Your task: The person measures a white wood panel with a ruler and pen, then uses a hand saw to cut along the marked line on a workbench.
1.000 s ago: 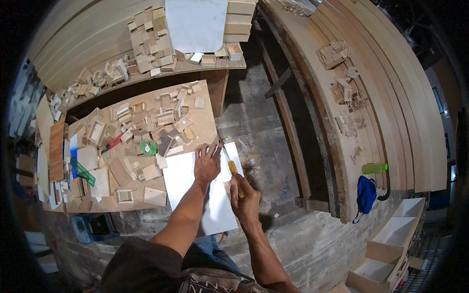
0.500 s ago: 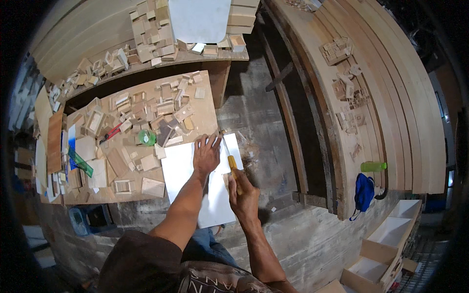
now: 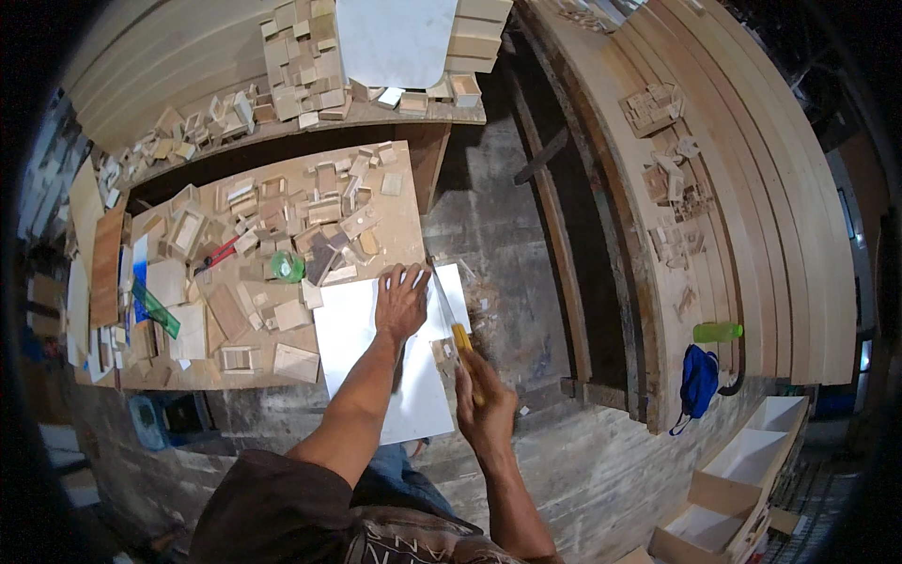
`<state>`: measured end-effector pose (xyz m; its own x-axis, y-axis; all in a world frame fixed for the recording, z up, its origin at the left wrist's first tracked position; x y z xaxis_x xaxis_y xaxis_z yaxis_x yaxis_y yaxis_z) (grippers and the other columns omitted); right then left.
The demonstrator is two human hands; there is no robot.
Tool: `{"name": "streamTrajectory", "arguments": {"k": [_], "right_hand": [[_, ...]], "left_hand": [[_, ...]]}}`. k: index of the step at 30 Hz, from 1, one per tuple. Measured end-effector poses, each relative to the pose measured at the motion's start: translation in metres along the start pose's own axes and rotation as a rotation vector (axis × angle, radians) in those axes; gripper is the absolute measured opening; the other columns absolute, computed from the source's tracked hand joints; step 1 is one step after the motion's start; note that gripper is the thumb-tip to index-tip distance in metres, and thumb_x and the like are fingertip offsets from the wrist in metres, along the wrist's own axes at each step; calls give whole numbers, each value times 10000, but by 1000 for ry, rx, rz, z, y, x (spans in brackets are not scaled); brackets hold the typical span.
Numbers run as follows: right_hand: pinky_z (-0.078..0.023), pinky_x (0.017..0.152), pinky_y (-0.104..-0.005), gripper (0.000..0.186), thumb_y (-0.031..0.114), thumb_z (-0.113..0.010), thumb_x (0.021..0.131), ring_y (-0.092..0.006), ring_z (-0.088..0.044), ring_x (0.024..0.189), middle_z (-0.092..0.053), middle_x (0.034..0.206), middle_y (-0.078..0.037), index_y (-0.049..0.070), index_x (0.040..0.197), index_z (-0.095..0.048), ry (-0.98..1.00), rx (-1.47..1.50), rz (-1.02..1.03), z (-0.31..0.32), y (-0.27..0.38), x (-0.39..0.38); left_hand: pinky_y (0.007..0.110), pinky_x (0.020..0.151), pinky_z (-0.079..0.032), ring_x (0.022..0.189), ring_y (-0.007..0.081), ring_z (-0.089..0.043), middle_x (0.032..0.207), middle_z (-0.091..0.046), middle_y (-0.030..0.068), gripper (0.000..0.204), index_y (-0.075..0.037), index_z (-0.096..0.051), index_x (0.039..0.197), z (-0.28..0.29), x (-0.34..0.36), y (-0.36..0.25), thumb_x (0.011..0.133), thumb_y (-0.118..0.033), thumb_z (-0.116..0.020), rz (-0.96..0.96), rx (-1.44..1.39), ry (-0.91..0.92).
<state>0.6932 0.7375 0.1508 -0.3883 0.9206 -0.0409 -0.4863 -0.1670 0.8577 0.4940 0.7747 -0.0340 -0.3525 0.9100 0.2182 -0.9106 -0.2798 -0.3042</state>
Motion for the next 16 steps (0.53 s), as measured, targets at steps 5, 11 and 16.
{"name": "streamTrajectory", "arguments": {"k": [5,11,16], "right_hand": [[-574,756,-321,275,98,-663,969,-210,-739,931,-745,1003,-253,-43,1205,-680,1,33,-77,11,1,-23],[-573,766,-342,279,104,-652,978,-236,-735,965,-733,1047,-271,-72,1194,-675,45,17,-62,-23,-16,38],[-564,933,-412,320,122,-622,998,-335,-721,1037,-720,1112,-264,-21,1282,-653,8,32,82,-10,-32,-11]], "left_hand": [[476,1071,-339,1297,297,-443,1337,-542,74,408,-104,-621,1332,-5,-3,2,933,-174,-585,-12,-11,-27],[474,1083,-331,1306,296,-434,1345,-534,75,405,-106,-621,1334,-2,1,-2,938,-184,-582,10,5,19],[492,1057,-348,1261,322,-453,1319,-546,94,440,-103,-615,1332,-11,-3,4,899,-178,-628,-21,-32,-47]]}}
Point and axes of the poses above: each hand's wrist, its own x-axis towards the middle knuckle, its own z-axis out of the back of the hand, y = z × x, the point moved 1 cm from there along x, towards the middle knuckle
